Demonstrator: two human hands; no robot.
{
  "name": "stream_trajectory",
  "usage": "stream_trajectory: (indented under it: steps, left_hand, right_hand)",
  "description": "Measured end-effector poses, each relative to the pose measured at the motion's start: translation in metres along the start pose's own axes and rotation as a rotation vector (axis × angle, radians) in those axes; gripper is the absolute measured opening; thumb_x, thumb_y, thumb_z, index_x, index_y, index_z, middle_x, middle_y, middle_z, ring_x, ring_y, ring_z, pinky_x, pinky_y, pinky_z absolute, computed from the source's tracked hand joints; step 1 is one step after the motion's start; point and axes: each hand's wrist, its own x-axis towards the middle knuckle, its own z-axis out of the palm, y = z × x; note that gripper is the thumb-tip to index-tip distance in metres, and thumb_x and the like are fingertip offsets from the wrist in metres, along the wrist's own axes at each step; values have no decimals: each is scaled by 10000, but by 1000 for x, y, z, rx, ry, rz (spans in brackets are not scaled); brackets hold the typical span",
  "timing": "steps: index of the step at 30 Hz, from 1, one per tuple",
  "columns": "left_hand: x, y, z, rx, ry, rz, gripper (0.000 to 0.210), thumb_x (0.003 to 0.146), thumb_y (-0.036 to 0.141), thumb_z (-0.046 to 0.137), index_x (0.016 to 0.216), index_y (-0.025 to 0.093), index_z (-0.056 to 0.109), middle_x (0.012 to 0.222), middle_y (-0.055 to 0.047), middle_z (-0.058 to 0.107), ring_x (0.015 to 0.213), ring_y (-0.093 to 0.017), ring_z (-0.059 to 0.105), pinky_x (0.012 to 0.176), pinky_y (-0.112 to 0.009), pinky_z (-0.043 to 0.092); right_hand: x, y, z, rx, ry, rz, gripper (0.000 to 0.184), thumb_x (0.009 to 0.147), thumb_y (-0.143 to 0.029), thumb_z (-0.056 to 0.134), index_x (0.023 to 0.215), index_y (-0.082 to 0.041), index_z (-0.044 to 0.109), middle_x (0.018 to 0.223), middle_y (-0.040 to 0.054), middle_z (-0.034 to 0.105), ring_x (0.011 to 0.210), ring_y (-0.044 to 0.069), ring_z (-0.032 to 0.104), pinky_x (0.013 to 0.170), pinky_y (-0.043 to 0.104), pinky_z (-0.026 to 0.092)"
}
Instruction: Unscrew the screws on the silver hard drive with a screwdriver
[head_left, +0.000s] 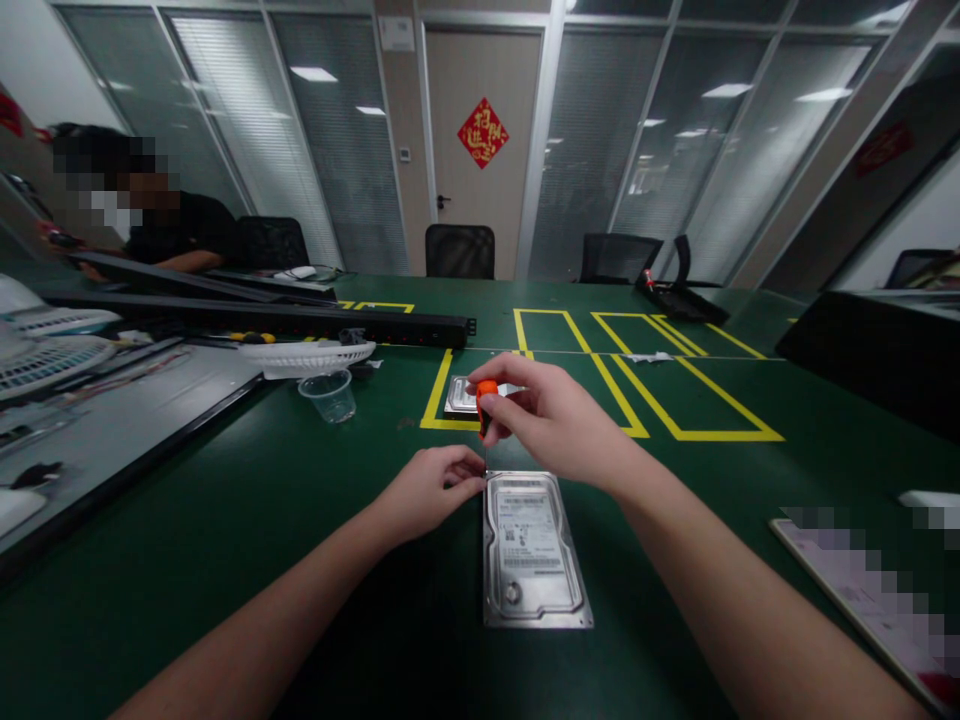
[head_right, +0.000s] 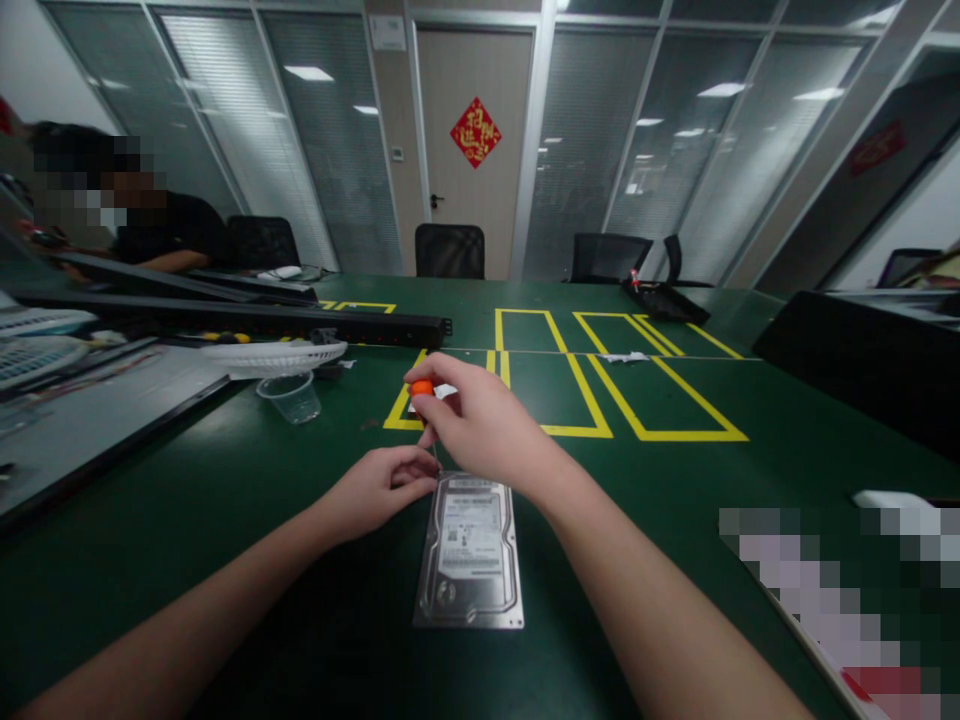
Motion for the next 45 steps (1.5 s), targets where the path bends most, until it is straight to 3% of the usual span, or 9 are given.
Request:
stream_trajectory:
  steps: [4, 12, 15, 20, 25, 30, 34, 40, 45]
  left_hand:
    - [0, 0, 0, 13, -3, 6, 194, 897, 264, 711, 1046, 143, 740, 1025, -95, 805, 923, -232, 770, 845, -351, 611]
    - [0, -1, 0, 14, 6, 15, 192, 884, 263, 716, 1035, 148, 743, 1012, -88, 803, 910, -231, 768, 835, -343, 605]
    - [0, 0, 0, 17, 7, 11, 193, 888, 261, 713, 1037, 141, 740, 1000, -89, 799, 896, -228, 763, 820, -339, 601]
    - [0, 1, -1, 35, 8, 8, 181, 893, 243, 712, 1041, 141, 739, 1000, -86, 794, 885, -222, 758, 816, -341, 602]
    - [0, 1, -1, 18, 3, -3, 189, 895, 242, 722, 1050, 135, 735, 1026, -94, 799, 917, -228, 770, 854, -354, 610]
    - [1, -2, 0, -12, -9, -5, 189, 898, 246, 720, 1050, 135, 729, 1025, -99, 800, 924, -232, 770, 860, -366, 612]
    - [1, -2, 0, -11, -14, -5, 203, 897, 254, 713, 1056, 128, 731, 1022, -108, 801, 908, -235, 767, 840, -370, 608]
    - [0, 2, 0, 4, -8, 10, 192, 894, 249, 710, 1041, 128, 739, 1020, -105, 799, 913, -233, 764, 838, -357, 604]
    - [0, 1, 0, 2, -6, 9, 207, 896, 259, 711, 1055, 130, 739, 1021, -98, 801, 920, -230, 767, 849, -350, 605]
  right_hand:
    - [0, 0, 0, -21, 16, -27, 73, 969, -245, 643, 1023, -223, 599, 888, -6, 691, 676, 138, 719, 627, 289, 589]
    - [-1, 5, 0, -29, 47, -32, 204, 926, -311, 716, 974, -243, 530, 885, -27, 655, 606, 117, 672, 543, 261, 534]
    - [-1, 3, 0, -45, 43, -57, 172, 933, -275, 708, 1029, -249, 567, 959, -20, 678, 603, 100, 661, 563, 256, 541]
    - [0, -2, -1, -12, -29, 0, 78, 976, -240, 655, 1051, -228, 639, 893, -11, 695, 671, 131, 723, 637, 274, 587]
    - [0, -4, -5, 28, -78, 37, 251, 1058, -147, 453, 1236, -193, 623, 830, 10, 717, 781, 148, 768, 754, 293, 616]
    - [1, 0, -3, 28, -7, 5, 46, 1027, -223, 570, 1056, -207, 601, 844, -7, 690, 717, 142, 745, 674, 285, 606]
    - [0, 3, -2, -6, 62, 7, 187, 958, -306, 695, 935, -223, 528, 826, -26, 655, 660, 147, 725, 588, 279, 576]
    - [0, 3, -2, -41, 28, -60, 120, 982, -292, 651, 1083, -239, 611, 1001, -10, 666, 615, 99, 686, 583, 263, 556]
    - [1, 3, -3, -54, -26, -5, 203, 1060, -285, 500, 1140, -196, 663, 838, -5, 659, 672, 126, 706, 645, 266, 555]
